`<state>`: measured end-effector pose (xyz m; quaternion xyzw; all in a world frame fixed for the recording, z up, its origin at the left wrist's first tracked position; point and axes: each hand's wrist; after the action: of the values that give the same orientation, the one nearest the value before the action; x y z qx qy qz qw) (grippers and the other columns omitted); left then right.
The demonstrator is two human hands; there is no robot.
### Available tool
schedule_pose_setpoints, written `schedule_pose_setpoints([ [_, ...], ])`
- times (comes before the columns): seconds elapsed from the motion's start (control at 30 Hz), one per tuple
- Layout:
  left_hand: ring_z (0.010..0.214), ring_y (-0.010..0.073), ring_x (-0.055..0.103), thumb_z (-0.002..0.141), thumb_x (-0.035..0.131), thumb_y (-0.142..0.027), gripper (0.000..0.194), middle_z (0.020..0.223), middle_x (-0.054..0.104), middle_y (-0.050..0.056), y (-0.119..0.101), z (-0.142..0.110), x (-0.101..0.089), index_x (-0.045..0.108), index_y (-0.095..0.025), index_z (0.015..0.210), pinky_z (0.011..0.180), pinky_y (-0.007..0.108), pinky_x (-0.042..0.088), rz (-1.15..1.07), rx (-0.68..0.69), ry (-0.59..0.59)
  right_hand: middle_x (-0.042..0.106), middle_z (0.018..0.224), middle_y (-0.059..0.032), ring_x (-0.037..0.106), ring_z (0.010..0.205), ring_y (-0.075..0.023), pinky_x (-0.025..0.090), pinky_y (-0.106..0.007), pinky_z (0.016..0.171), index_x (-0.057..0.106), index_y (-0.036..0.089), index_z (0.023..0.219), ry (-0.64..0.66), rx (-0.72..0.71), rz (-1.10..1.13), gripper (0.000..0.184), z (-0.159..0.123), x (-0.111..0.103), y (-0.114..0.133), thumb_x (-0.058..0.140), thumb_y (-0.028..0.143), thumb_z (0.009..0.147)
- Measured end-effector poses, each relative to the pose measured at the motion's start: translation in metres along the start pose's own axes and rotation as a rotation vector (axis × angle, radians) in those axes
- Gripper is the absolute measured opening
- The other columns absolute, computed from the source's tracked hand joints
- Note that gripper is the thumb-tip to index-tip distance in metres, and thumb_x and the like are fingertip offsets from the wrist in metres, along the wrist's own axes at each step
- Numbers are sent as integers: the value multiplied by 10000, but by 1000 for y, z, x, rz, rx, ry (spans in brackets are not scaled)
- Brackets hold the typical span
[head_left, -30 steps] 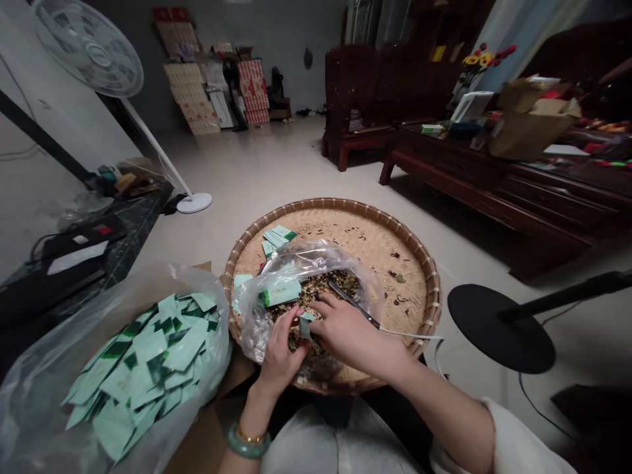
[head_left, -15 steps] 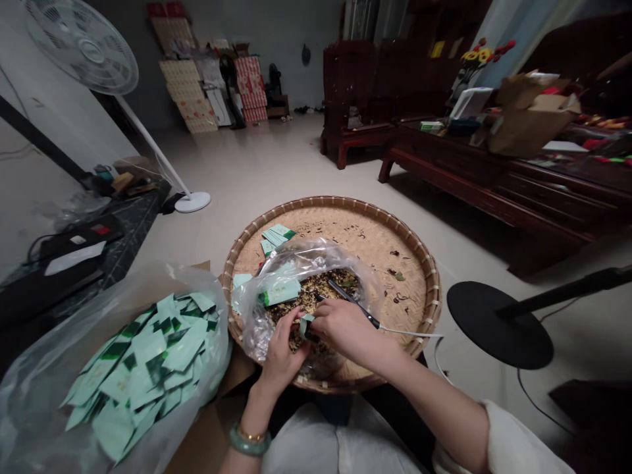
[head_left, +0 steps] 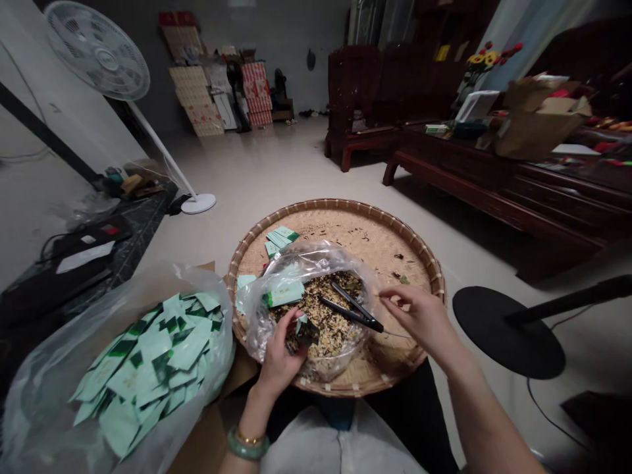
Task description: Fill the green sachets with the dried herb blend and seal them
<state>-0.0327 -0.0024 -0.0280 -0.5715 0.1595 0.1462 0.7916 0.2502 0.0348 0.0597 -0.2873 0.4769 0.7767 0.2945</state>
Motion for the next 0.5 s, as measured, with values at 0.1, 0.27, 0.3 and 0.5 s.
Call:
schedule_pose_setpoints([
  [0.1, 1214, 234, 506, 740, 594, -135, 635, 1290, 539, 114, -4, 1, 1, 368, -210, 1329, 1032, 413, 407, -81, -59, -13, 652, 1030, -113, 623, 915, -253, 531, -406, 754, 630, 196, 1058, -81, -7, -52, 259, -4, -5, -5, 561, 327, 846],
  [0.27, 1237, 248, 482, 756, 585, -207, 617, 1382, 452, 138, -16, 5, 2, 377, -193, 1336, 1029, 389, 408, -252, -138, 27, 519, 1301, -103, 450, 1218, -241, 423, -456, 995, 466, 242, 1306, 200, -399, 129, 445, 3, 15, 51, 552, 285, 871],
  [0.3, 1235, 252, 484, 764, 585, -237, 612, 1377, 460, 142, -19, 6, 2, 380, -186, 1338, 1030, 391, 406, -307, -156, 51, 522, 1302, -96, 416, 1245, -241, 407, -461, 1011, 446, 245, 1322, 254, -458, 145, 466, 7, 22, 60, 556, 268, 870],
  [0.5, 1179, 274, 534, 769, 584, -412, 635, 1292, 558, 145, -25, 8, 0, 419, -171, 1334, 1014, 421, 404, -705, -351, 155, 649, 986, -83, 572, 952, -193, 502, -343, 828, 611, 179, 1083, 277, -304, 319, 293, 32, 51, 66, 659, 231, 799],
])
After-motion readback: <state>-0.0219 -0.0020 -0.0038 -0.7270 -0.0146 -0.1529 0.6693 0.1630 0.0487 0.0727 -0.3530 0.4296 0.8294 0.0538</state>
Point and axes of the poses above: each hand's wrist, its own z-axis towards the middle knuckle, its own x-axis out of the palm, y = z × x
